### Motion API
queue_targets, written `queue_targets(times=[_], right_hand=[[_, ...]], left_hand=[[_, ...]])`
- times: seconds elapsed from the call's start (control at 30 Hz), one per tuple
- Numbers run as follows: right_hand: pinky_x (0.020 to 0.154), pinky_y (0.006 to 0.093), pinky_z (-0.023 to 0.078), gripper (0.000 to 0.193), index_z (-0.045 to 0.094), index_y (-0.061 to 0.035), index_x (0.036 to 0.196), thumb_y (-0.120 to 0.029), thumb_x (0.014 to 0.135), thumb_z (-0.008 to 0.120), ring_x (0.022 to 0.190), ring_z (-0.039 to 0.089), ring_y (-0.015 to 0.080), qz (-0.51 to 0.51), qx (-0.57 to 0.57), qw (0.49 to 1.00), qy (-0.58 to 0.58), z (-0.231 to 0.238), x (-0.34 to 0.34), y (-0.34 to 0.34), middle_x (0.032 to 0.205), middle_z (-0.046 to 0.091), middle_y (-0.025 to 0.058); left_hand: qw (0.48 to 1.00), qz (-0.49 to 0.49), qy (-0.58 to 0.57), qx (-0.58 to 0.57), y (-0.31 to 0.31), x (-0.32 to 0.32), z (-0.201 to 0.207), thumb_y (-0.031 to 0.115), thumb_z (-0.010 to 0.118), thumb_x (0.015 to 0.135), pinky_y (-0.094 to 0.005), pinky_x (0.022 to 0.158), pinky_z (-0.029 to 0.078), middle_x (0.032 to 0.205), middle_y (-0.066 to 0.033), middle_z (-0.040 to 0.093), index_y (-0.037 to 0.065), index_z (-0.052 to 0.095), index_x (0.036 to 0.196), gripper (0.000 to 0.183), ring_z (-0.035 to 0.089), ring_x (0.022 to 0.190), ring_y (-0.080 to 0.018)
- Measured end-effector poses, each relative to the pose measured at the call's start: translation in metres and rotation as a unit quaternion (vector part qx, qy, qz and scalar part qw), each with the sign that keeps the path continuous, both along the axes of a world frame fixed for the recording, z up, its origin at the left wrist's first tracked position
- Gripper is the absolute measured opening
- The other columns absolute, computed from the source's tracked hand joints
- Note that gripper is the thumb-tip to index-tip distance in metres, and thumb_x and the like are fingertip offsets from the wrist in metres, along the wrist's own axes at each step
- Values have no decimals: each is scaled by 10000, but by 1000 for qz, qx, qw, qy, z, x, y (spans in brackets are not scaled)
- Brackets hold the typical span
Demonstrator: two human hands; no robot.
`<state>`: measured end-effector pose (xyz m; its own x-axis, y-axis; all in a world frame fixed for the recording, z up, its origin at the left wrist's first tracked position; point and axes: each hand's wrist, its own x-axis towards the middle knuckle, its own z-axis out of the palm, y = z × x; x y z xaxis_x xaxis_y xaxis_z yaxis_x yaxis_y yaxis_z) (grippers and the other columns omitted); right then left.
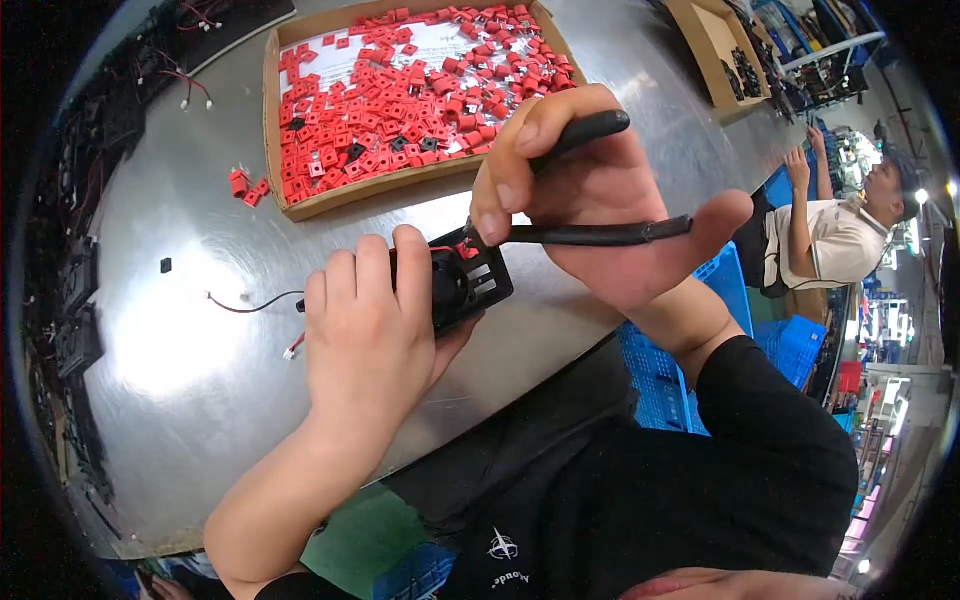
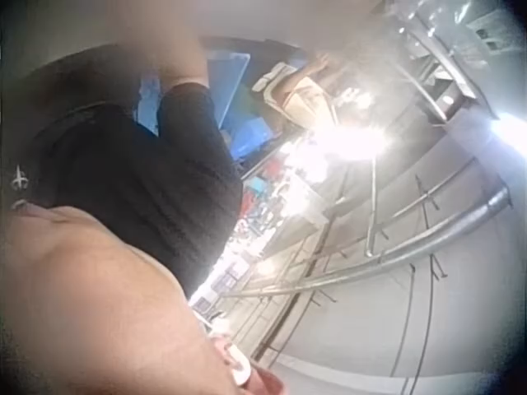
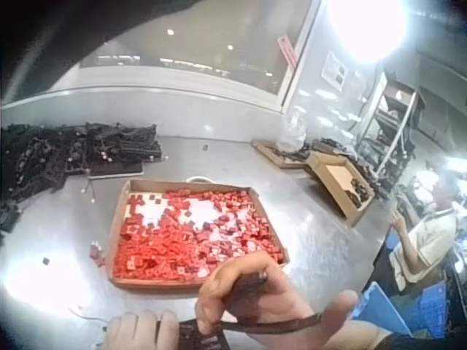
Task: Assembling small cooling fans by attaching red plastic components and managing wires.
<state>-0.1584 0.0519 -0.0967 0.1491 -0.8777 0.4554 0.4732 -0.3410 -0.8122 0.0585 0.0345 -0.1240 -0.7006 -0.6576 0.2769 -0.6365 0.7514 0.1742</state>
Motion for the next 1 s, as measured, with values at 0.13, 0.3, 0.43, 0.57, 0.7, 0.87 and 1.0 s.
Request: queue_targets(times=[0.13, 0.3, 0.43, 0.57, 0.7, 0.87, 1.0], right_hand=[[792, 366, 515, 1330, 499, -13, 1238, -1145, 581, 265, 901, 608, 215, 24, -23, 999, -10, -1, -1, -2, 1005, 589, 122], [719, 318, 482, 1291, 509, 6, 1157, -1133, 601, 265, 783, 572, 187, -42, -58, 997, -24, -9, 15, 3, 941, 583, 124], [621, 342, 404, 998, 544, -51, 1004, -1014, 762, 442, 646, 465, 181, -43, -143, 986, 71, -18, 21, 6, 798, 522, 100], [622, 335, 412, 978, 530, -49, 1033, -993, 795, 442, 671, 489, 174, -28, -137, 986, 86, -13, 19, 8, 827, 528, 102], [663, 349, 449, 988, 488, -62, 1122, -994, 797, 433, 711, 526, 191, -62, -88, 994, 34, -5, 13, 11, 921, 530, 108], [737, 334, 507, 1248, 493, 19, 1137, -1115, 651, 304, 771, 582, 208, -93, -72, 991, 63, -2, 11, 12, 942, 562, 163], [743, 343, 511, 1249, 493, 16, 1136, -1116, 649, 292, 797, 588, 207, -118, -15, 987, 106, 10, 14, 18, 972, 561, 158]], left_hand=[[1000, -1, 0, -7, 1, 0, -1, 472, 893, 686, -405, 735, 419, 967, -88, 544, 34, 569, 1219, 761, 558, 864, -263], [1000, -2, 5, 19, 1, -1, 1, 432, 904, 683, -425, 736, 439, 988, -112, 552, 26, 561, 1227, 761, 575, 877, -301], [999, 3, 20, 46, 1, -1, 1, 395, 904, 693, -456, 739, 462, 998, -141, 562, 21, 555, 1218, 732, 595, 894, -348], [999, 2, 26, 35, 0, 0, 1, 392, 898, 701, -462, 733, 465, 989, -138, 562, 22, 559, 1207, 713, 596, 889, -350], [1000, 3, 21, 20, -2, -2, -1, 425, 901, 696, -432, 736, 451, 974, -114, 562, 25, 581, 1196, 715, 586, 876, -311], [1000, 15, 1, 15, 0, -2, 0, 455, 915, 676, -406, 738, 434, 968, -90, 560, 27, 599, 1207, 752, 577, 877, -271], [999, 1, 19, 29, -2, -1, 2, 377, 889, 708, -455, 747, 472, 971, -150, 560, 1, 566, 1210, 706, 590, 873, -354]])
